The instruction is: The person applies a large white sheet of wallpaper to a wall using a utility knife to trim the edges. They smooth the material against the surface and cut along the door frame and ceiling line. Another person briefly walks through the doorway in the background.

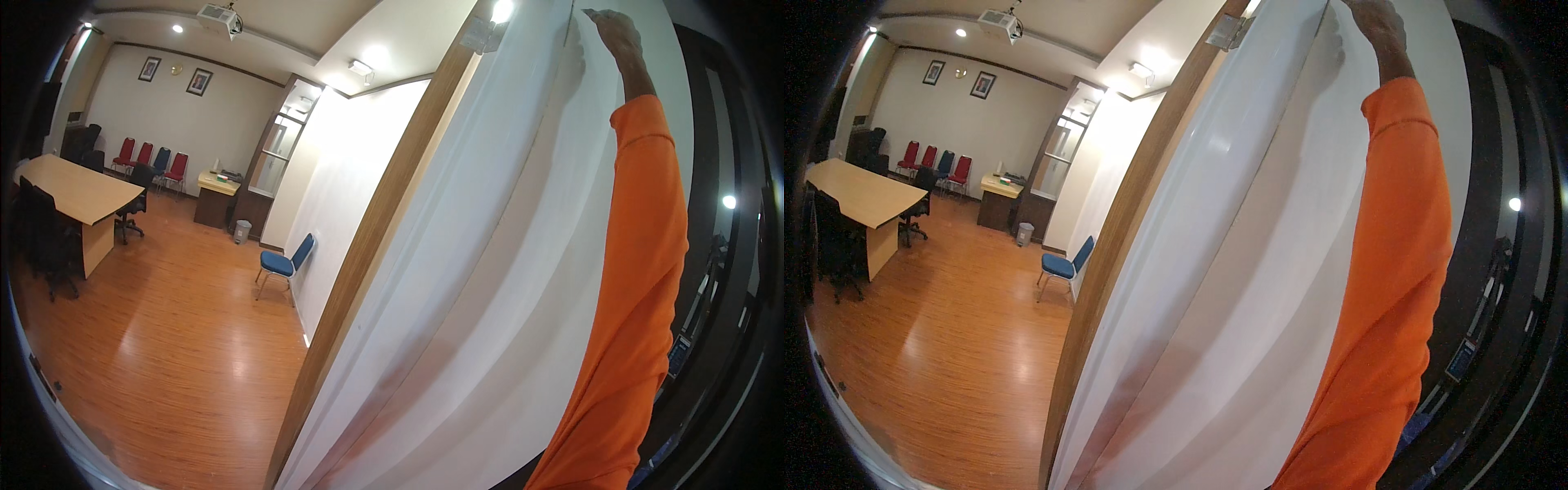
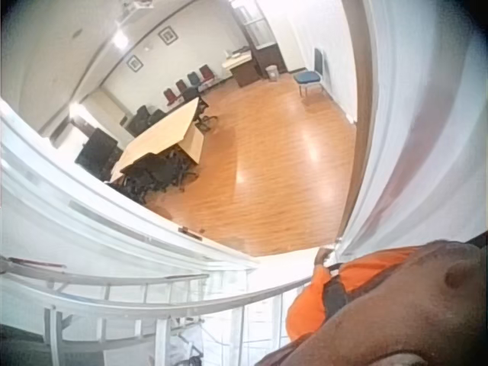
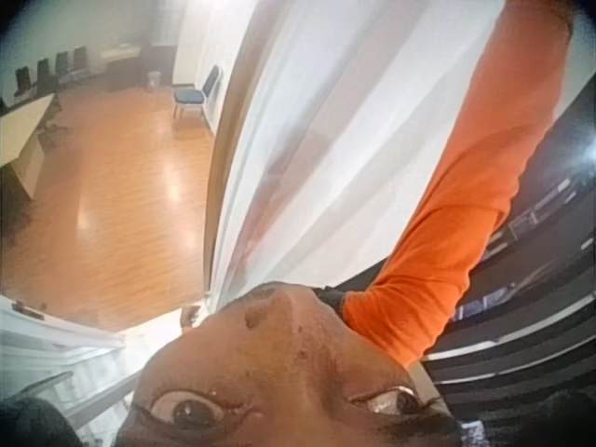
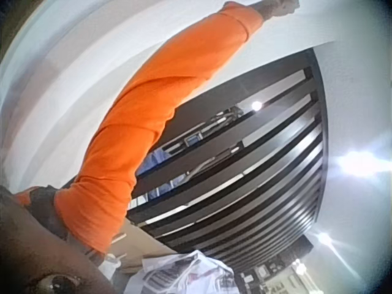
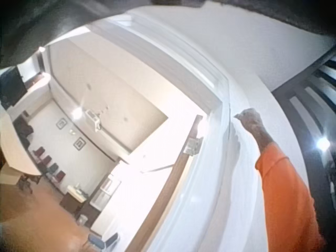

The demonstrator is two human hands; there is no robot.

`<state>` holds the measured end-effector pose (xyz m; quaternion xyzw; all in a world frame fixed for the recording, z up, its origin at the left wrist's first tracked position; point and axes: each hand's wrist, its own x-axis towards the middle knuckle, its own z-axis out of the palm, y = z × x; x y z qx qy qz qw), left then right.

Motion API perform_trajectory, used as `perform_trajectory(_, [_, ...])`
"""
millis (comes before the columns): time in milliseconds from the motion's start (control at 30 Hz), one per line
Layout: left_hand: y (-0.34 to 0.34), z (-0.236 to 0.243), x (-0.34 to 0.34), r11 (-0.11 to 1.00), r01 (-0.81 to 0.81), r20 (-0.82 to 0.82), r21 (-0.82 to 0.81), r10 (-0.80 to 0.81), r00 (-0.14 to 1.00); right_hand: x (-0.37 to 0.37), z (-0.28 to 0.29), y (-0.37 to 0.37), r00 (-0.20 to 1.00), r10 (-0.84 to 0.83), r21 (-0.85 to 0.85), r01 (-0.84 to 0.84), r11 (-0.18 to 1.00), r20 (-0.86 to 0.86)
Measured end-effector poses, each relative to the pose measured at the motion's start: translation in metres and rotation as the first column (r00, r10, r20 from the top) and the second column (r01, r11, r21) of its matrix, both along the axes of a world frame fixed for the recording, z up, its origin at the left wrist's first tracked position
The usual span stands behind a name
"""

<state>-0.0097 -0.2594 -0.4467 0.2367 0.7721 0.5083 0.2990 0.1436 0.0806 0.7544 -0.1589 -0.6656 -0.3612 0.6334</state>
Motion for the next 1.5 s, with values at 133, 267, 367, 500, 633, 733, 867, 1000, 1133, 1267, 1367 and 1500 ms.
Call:
perform_trajectory(133, [-0.001, -0.003, -0.001, 1.000, 0.010, -0.010, -0.006, -0.010, 1.000, 0.000, 0.023, 0.009, 0.993, -0.114, 0.049, 0.115, 0.992, -0.023])
perform_trajectory(267, [-0.003, -0.006, -0.002, 1.000, 0.005, -0.011, -0.011, -0.005, 1.000, -0.001, 0.024, 0.002, 0.998, -0.070, 0.010, 0.070, 0.998, 0.008])
perform_trajectory(367, [-0.001, -0.006, -0.003, 1.000, 0.009, -0.015, -0.016, -0.009, 1.000, -0.006, 0.016, -0.005, 0.993, -0.119, -0.026, 0.119, 0.993, -0.001])
perform_trajectory(500, [0.002, -0.008, -0.004, 0.999, 0.036, -0.017, -0.014, -0.036, 0.999, -0.007, 0.019, -0.011, 0.900, -0.411, 0.321, 0.436, 0.841, -0.145])
perform_trajectory(633, [-0.003, -0.012, -0.008, 0.999, 0.037, -0.018, -0.023, -0.037, 0.999, -0.019, -0.009, -0.039, 0.892, -0.444, 0.262, 0.450, 0.854, -0.086])
perform_trajectory(733, [-0.004, -0.012, -0.012, 0.999, 0.044, -0.027, -0.024, -0.045, 0.999, -0.016, -0.016, -0.041, 0.896, -0.429, 0.237, 0.444, 0.864, -0.114])
perform_trajectory(867, [-0.002, -0.020, -0.013, 0.998, 0.058, -0.025, -0.013, -0.058, 0.998, -0.005, 0.022, -0.014, 0.856, -0.513, 0.369, 0.496, 0.786, -0.059])
perform_trajectory(1000, [-0.004, -0.024, -0.013, 0.998, 0.067, -0.020, -0.012, -0.067, 0.998, -0.008, 0.021, -0.007, 0.867, -0.496, 0.312, 0.486, 0.816, -0.054])
perform_trajectory(1133, [-0.009, -0.019, -0.013, 0.998, 0.060, -0.026, -0.022, -0.061, 0.998, -0.007, -0.016, -0.009, 0.943, -0.329, 0.266, 0.331, 0.906, -0.051])
perform_trajectory(1267, [-0.013, -0.020, -0.016, 0.997, 0.068, -0.032, -0.029, -0.069, 0.997, -0.007, -0.054, -0.019, 0.998, 0.058, 0.118, -0.053, 0.992, -0.037])
perform_trajectory(1367, [-0.016, -0.025, -0.017, 0.997, 0.075, -0.037, -0.028, -0.076, 0.996, 0.006, -0.037, -0.011, 0.999, 0.036, -0.153, -0.032, 0.988, 0.027])
perform_trajectory(1500, [-0.014, -0.029, -0.016, 0.995, 0.094, -0.037, -0.022, -0.095, 0.995, 0.004, -0.042, 0.003, 0.974, 0.225, -0.146, -0.220, 0.965, 0.025])
